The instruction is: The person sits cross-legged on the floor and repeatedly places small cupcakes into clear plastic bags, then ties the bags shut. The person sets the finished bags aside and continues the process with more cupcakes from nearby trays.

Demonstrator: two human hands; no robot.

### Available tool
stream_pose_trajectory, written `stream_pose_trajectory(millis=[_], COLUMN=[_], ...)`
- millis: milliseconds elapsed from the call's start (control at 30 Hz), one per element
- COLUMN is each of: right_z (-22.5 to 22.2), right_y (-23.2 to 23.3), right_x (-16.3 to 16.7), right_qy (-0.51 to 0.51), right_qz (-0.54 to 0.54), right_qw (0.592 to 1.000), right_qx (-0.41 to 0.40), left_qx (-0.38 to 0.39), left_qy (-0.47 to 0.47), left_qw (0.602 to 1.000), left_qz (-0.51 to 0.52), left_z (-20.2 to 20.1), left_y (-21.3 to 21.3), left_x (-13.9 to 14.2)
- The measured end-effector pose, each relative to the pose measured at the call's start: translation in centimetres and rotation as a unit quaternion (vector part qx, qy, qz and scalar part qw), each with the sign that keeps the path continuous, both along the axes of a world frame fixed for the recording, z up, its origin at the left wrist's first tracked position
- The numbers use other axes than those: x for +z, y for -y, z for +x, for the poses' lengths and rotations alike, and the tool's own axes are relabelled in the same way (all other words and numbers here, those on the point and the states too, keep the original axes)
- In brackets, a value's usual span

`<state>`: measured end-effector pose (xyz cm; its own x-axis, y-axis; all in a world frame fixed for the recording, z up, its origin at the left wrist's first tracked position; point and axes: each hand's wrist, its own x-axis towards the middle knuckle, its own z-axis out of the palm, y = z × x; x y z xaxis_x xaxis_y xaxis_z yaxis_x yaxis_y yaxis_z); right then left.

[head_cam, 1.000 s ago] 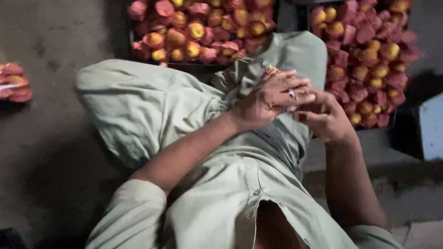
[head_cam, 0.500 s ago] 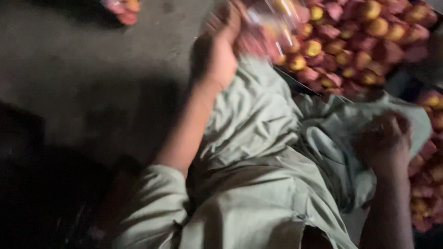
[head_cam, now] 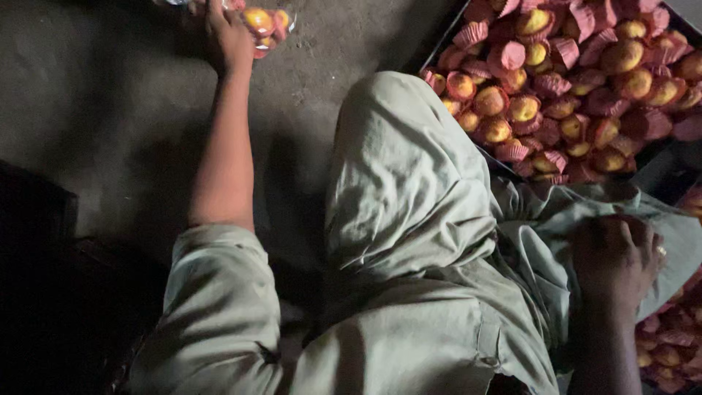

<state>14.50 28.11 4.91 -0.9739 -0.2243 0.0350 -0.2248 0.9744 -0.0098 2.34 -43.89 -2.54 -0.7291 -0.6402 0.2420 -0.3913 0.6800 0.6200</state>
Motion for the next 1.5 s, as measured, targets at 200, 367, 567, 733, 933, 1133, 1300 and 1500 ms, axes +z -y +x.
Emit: stream_pose_trajectory(millis=[200,367,567,733,933,1133,1300,1500], right_z=[-1.3,-1.7,-1.0,-0.5,-0.2,-0.5,-1.3,-2.2], right_y=[0.6,1.0,1.1,1.0,1.0,1.8,2.5,3.1], right_x=[-0.8,-0.1,0.4,0.6,1.5,1.4,2.3,3.3], right_qy=[0.014,0.021,0.010,0.007,0.006,0.005,0.008,-0.010], right_qz=[0.024,0.015,0.008,-0.001,-0.017,-0.014,-0.033,-0.065], right_qw=[0.999,1.000,1.000,1.000,1.000,1.000,0.999,0.997], right_qx=[-0.014,-0.016,-0.028,-0.023,-0.024,-0.022,-0.033,-0.036], left_qx=[-0.063,-0.015,0.089,0.158,0.109,0.004,0.114,-0.093], left_qy=[-0.001,0.083,0.141,0.157,0.155,-0.205,-0.139,0.016], left_qw=[0.979,0.984,0.974,0.974,0.980,0.948,0.928,0.995], left_qz=[-0.192,-0.158,-0.154,0.046,-0.056,0.242,0.327,-0.022], left_z=[1.6,2.1,3.1,2.0,3.3,1.2,1.1,3.3], left_y=[-1.5,0.1,2.2,-0.4,-3.8,-2.1,-1.4,-9.7], left_x=[0.0,0.6,0.7,-0.3,-0.9,0.3,-0.6,2.4])
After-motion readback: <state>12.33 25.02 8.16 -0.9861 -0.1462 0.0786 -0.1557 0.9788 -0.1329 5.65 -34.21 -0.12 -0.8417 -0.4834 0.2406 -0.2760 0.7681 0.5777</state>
